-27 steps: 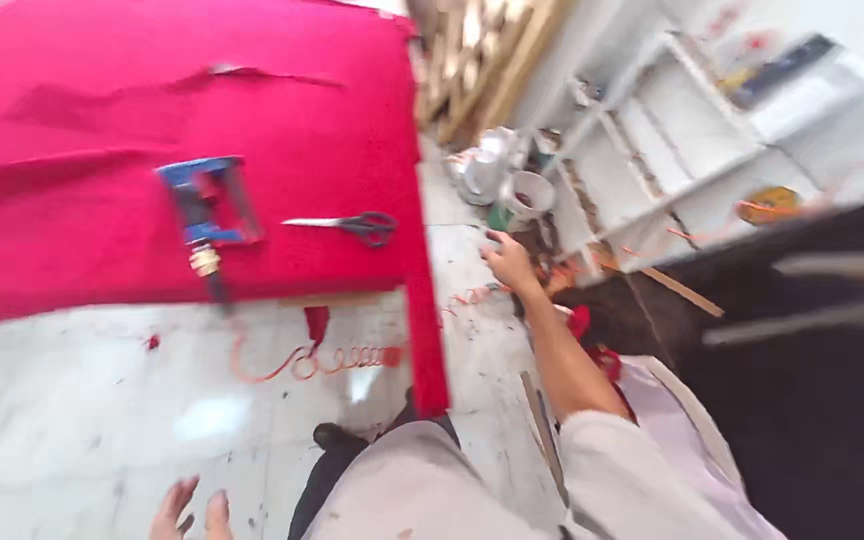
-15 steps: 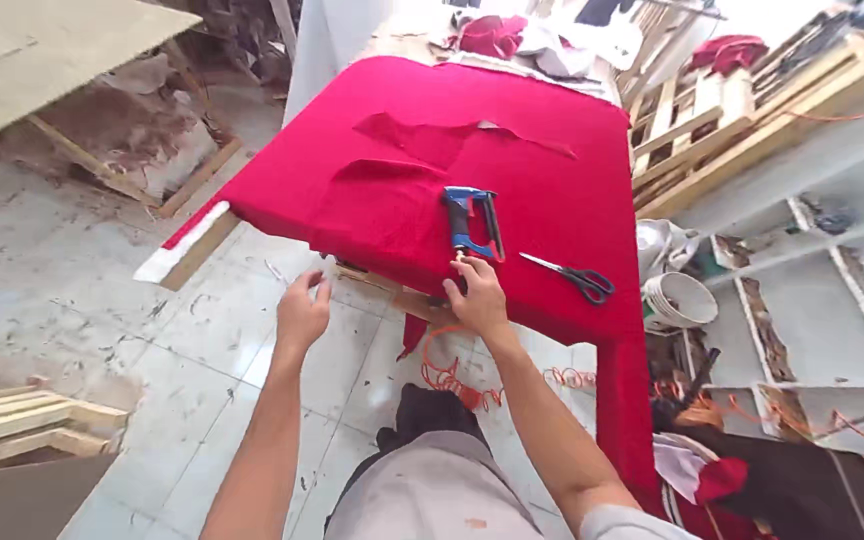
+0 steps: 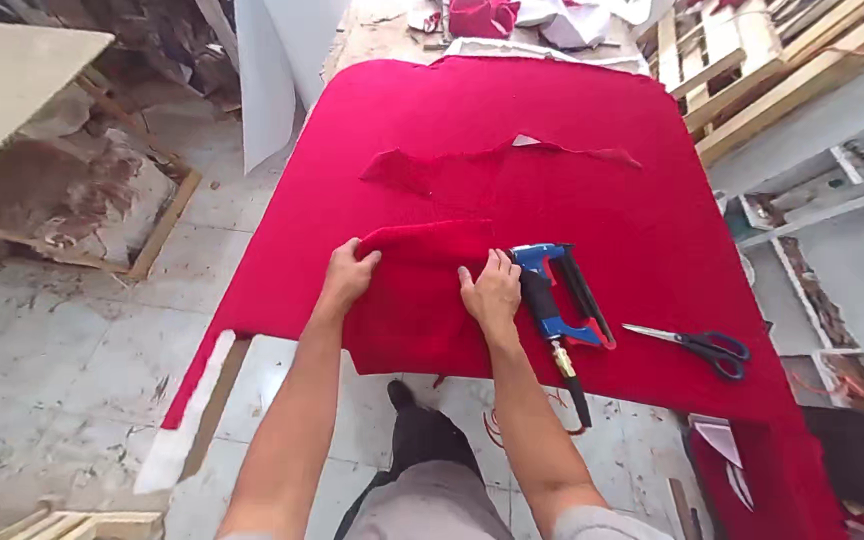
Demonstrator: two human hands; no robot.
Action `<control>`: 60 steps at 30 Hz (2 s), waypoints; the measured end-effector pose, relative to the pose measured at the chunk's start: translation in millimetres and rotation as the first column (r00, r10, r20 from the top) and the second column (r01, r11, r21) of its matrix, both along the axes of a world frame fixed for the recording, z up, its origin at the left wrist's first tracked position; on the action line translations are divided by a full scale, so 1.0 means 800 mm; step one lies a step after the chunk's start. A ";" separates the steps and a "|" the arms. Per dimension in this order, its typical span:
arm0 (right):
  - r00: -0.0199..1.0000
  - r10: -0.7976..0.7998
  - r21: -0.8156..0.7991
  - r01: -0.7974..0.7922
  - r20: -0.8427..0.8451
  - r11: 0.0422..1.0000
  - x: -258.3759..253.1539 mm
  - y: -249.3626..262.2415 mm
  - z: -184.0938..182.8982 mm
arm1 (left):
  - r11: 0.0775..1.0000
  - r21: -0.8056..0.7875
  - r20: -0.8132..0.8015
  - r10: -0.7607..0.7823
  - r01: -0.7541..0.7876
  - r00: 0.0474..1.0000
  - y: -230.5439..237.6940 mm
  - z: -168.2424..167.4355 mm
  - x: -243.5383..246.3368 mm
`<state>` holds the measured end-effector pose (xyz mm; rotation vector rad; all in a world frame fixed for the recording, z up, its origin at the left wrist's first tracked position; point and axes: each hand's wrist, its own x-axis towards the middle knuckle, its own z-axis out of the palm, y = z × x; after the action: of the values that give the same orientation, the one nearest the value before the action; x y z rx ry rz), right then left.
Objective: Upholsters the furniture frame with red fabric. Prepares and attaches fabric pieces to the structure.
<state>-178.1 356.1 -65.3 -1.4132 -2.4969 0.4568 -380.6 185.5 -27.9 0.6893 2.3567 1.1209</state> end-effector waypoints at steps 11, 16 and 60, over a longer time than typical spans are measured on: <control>1.000 -0.022 -0.319 0.017 -0.011 0.948 -0.174 -0.106 0.023 | 0.930 0.238 0.579 0.095 -0.280 0.810 -0.134 -0.037 -0.170; 0.609 -0.298 -0.529 -0.240 -0.735 0.814 -0.119 -0.192 0.065 | 0.776 0.610 0.426 -0.151 -0.160 0.892 -0.211 0.012 -0.164; 0.980 0.067 0.082 -0.083 0.188 0.993 -0.066 -0.179 -0.043 | 0.948 -0.318 -0.350 -0.109 -0.009 0.930 -0.187 -0.046 -0.201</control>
<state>-230.5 212.8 -99.4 -1.3896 -2.6878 0.2329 -541.1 35.7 -65.1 0.8946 2.7242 0.6063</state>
